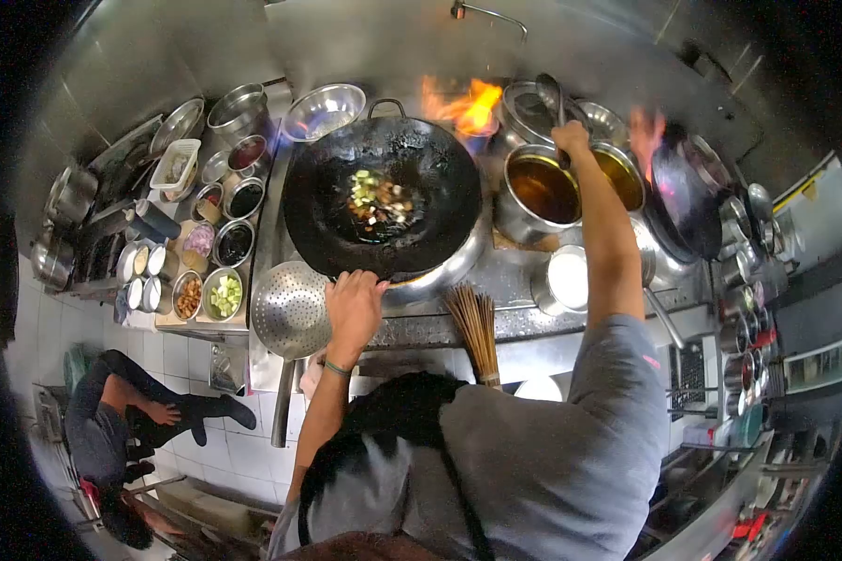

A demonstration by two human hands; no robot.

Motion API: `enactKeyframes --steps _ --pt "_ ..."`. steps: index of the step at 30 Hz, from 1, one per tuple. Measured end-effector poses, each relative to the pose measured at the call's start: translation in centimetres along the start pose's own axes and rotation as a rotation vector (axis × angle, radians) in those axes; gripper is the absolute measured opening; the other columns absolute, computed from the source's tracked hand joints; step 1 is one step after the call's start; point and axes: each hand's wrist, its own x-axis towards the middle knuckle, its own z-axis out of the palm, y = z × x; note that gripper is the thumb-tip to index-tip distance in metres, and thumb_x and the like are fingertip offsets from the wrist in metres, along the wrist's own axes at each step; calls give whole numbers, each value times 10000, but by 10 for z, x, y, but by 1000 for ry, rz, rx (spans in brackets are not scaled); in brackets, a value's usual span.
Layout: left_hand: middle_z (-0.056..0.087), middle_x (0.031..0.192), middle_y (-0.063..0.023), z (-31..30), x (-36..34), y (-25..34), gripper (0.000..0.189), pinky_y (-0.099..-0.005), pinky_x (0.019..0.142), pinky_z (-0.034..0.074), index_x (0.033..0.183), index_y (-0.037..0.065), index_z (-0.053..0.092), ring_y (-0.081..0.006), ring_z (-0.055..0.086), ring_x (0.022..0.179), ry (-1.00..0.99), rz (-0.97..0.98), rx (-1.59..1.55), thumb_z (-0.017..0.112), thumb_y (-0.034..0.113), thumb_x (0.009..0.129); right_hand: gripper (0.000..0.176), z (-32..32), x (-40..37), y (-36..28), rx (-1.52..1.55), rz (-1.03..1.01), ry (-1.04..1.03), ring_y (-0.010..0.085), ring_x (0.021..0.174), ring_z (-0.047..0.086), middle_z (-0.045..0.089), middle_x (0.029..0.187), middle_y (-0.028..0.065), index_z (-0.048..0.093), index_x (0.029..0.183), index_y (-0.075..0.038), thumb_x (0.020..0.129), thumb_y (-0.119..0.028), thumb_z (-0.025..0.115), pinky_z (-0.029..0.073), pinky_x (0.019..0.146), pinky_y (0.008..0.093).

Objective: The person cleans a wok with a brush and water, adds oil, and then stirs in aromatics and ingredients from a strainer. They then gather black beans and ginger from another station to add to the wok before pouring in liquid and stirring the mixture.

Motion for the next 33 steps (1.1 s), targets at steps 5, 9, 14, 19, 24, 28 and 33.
enactKeyframes --steps 5,9,14,19,24,28,33 --pt "613 841 -72 1 -1 1 182 -438 737 420 834 79 620 -286 562 849 -4 -19 -30 673 245 888 125 11 53 22 1050 290 -644 235 614 637 641 668 96 638 832 -50 786 -160 675 499 518 365" --pt "612 852 -80 4 -2 0 186 -445 739 437 834 76 620 -291 566 865 -1 -22 -41 672 246 888 101 -21 50 24 2247 781 -704 222 556 508 466 639 69 470 803 -71 801 -20 557 338 446 332" --pt "613 861 -82 -2 -1 0 167 -440 754 445 860 73 640 -297 570 882 -19 -15 -67 664 234 896 76 -76 30 21 2186 796 -920 180 552 495 453 681 71 428 825 -68 879 -47 478 350 437 291" --pt "605 856 -118 -5 0 -7 151 -444 743 445 906 33 646 -326 552 848 32 54 -237 641 184 920 287 -169 -76 -22 2134 799 -936 127 493 497 468 704 72 338 1201 79 1033 -148 390 363 395 272" --pt "600 852 -145 -5 -2 -9 156 -452 735 442 899 17 632 -345 536 822 22 58 -232 621 168 937 541 -197 -137 -30 2239 767 -1189 132 525 526 493 802 91 189 1420 119 1029 -152 446 341 386 263" --pt "597 843 -144 -8 -1 -8 180 -456 728 446 857 24 612 -346 538 820 -18 41 -189 616 183 943 534 -206 -215 -58 2170 716 -1131 125 518 503 473 808 70 150 1440 103 1043 -142 408 348 363 248" --pt "607 856 -109 -1 -3 -13 187 -453 731 448 874 49 624 -320 553 849 -24 39 -170 620 225 937 305 -174 -253 -60 1751 567 -1107 65 469 491 498 811 66 426 1189 104 1012 -136 486 324 287 211"
